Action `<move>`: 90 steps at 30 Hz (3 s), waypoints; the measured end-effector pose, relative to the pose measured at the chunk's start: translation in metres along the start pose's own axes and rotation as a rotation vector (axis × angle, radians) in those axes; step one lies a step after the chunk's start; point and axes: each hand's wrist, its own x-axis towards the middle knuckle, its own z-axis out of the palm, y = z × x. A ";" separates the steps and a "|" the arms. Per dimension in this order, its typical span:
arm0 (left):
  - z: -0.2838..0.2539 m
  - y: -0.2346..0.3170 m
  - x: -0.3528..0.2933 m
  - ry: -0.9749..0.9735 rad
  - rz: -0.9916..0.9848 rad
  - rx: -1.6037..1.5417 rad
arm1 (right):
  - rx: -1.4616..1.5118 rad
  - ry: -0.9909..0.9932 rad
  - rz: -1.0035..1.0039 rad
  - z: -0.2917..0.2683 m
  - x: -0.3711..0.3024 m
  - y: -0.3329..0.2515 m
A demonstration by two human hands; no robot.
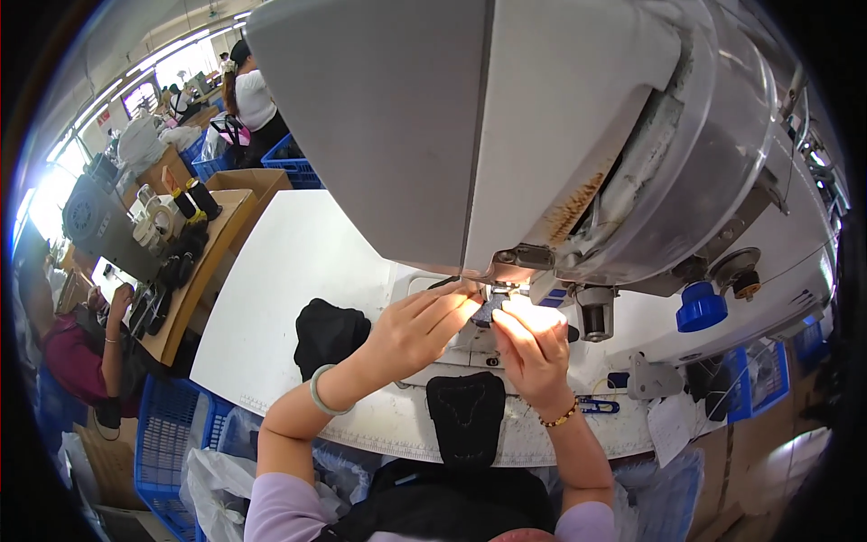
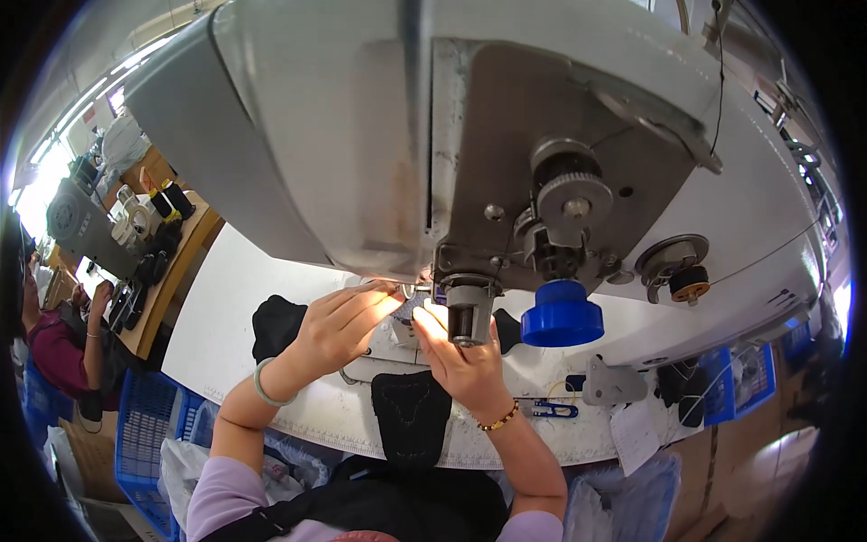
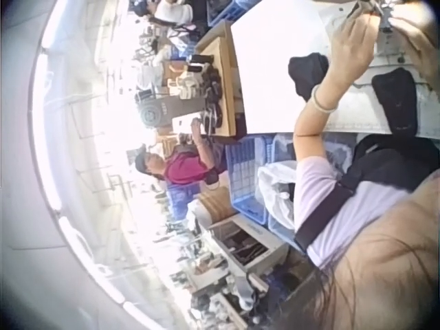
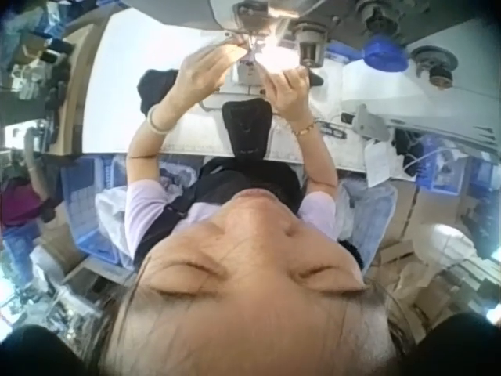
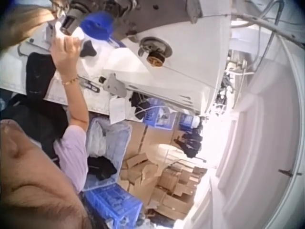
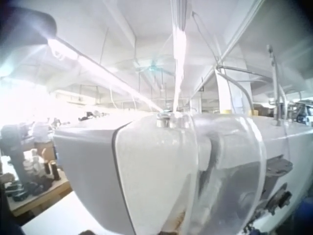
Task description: Sew together various components of a shoe using an industrial sewing machine.
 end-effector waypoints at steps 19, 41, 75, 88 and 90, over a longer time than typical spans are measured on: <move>-0.003 -0.041 -0.012 -0.155 -0.017 -0.418 | 0.103 -0.065 0.123 -0.005 0.002 0.009; -0.001 0.031 0.001 -0.073 -0.003 0.056 | 0.110 0.012 -0.177 -0.012 -0.013 0.014; 0.030 -0.025 -0.021 0.074 0.021 -0.046 | -0.042 -0.058 0.068 -0.002 -0.001 -0.002; 0.015 -0.045 0.012 -0.162 -1.323 -1.553 | -0.022 -0.026 -0.027 0.005 -0.012 0.000; 0.012 -0.037 0.010 -0.065 -1.292 -1.678 | -0.061 -0.017 -0.063 0.007 -0.007 -0.003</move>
